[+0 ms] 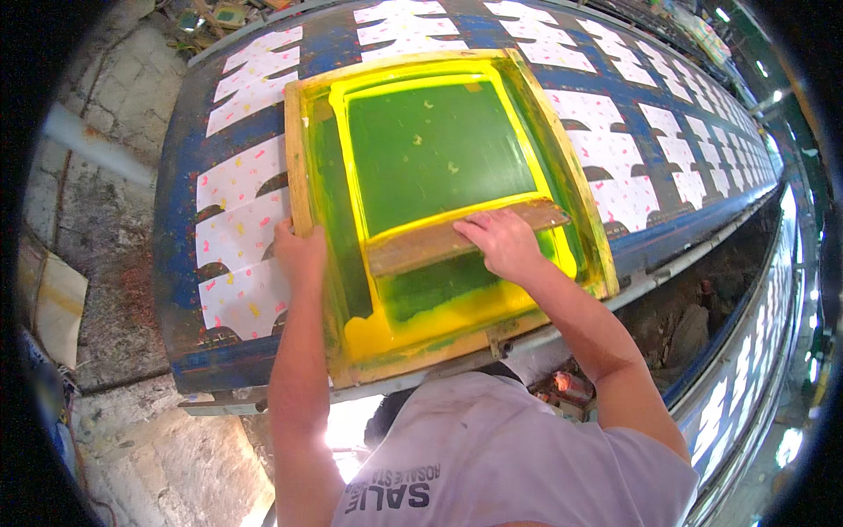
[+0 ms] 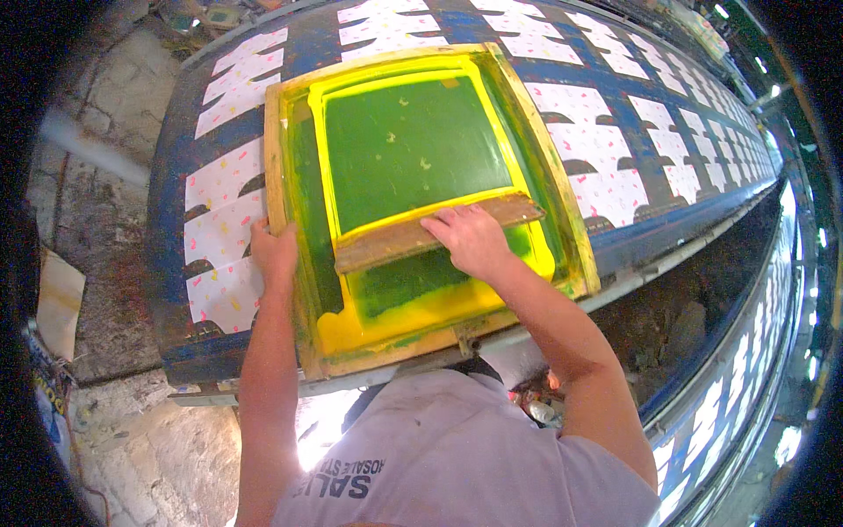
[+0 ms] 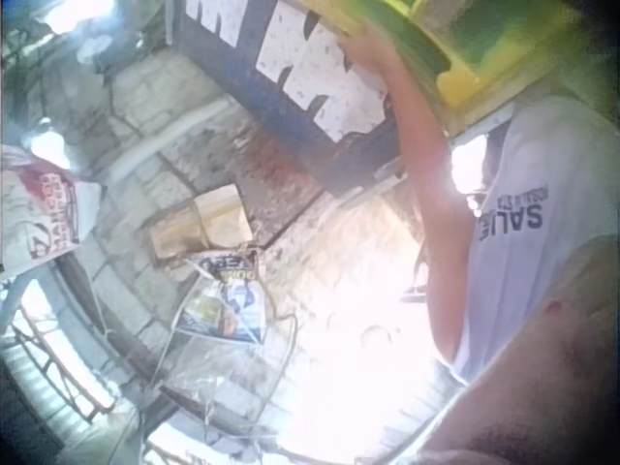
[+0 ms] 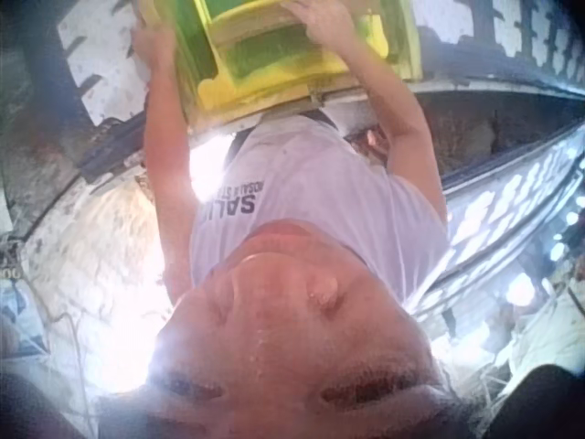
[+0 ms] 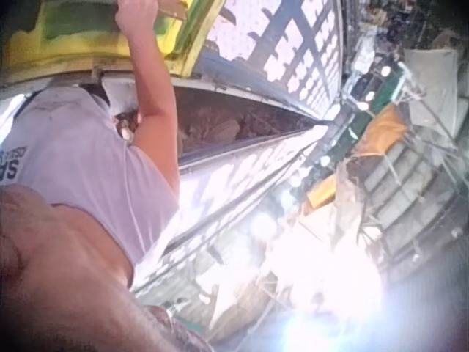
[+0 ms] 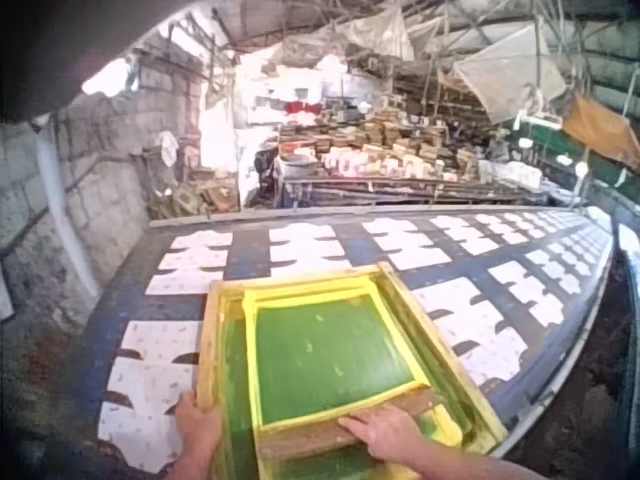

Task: The person uses a squeegee to pull green ink across a screen-printing frame, repeatedly wiping the surface and repositioning the frame on a patterned workbench. The person occasionally touches their face during the process.

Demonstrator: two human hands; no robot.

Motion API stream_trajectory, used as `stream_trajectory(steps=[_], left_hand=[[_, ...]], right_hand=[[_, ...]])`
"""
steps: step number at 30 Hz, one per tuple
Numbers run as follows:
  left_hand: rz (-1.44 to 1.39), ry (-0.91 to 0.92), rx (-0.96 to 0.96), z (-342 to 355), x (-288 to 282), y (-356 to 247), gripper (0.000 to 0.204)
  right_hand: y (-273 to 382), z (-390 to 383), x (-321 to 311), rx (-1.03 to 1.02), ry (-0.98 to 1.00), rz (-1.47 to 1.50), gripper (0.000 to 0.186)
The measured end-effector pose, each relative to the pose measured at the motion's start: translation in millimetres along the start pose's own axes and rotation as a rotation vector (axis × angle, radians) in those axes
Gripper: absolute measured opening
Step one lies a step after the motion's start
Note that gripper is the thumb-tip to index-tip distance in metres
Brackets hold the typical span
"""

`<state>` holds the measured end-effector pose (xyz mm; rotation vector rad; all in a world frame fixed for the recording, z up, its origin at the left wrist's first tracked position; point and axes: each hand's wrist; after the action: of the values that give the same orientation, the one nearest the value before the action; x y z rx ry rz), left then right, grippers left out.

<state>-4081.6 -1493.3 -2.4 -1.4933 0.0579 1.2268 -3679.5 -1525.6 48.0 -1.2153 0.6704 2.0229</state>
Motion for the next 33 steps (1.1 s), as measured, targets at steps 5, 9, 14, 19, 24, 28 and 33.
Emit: stream_trajectory(steps=[5, 9, 14, 19, 24, 28, 33], left_hand=[[-0.011, -0.051, -0.029, -0.1, 4.2, -2.7, 0.057], [0.131, -0.043, -0.035, -2.4, -2.4, -9.2, 0.047], [0.247, -0.08, -0.004, -5.8, -3.4, -17.8, 0.047], [0.172, -0.163, 0.032, -5.3, 0.5, -25.8, 0.047], [0.185, -0.126, -0.049, -5.2, -1.5, -29.7, 0.047], [0.293, -0.09, -0.07, -1.5, -3.5, -33.6, 0.053], [0.279, -0.049, -0.094, -0.6, -5.3, -33.5, 0.06]], right_hand=[[-72.0, 94.8, 45.5, -0.007, 0.01, -0.029, 0.035], [-132.3, 172.3, 79.8, 0.001, 0.061, -0.107, 0.033], [-198.4, 268.8, 99.7, 0.039, 0.201, -0.082, 0.052], [-231.8, 314.1, 108.0, 0.069, 0.196, -0.063, 0.045], [-241.2, 319.2, 107.1, 0.04, 0.238, -0.018, 0.049], [-229.1, 306.6, 89.2, -0.026, 0.349, 0.049, 0.049], [-174.1, 245.4, 52.6, -0.018, 0.439, 0.073, 0.044]])
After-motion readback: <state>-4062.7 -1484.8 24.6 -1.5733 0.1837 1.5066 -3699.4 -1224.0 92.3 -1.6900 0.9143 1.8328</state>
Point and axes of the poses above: each hand's wrist, its own z-axis towards the middle knuckle, its own x-axis out of the palm, y = z × x, and after that the axes turned 8 degrees about -y, right-handed
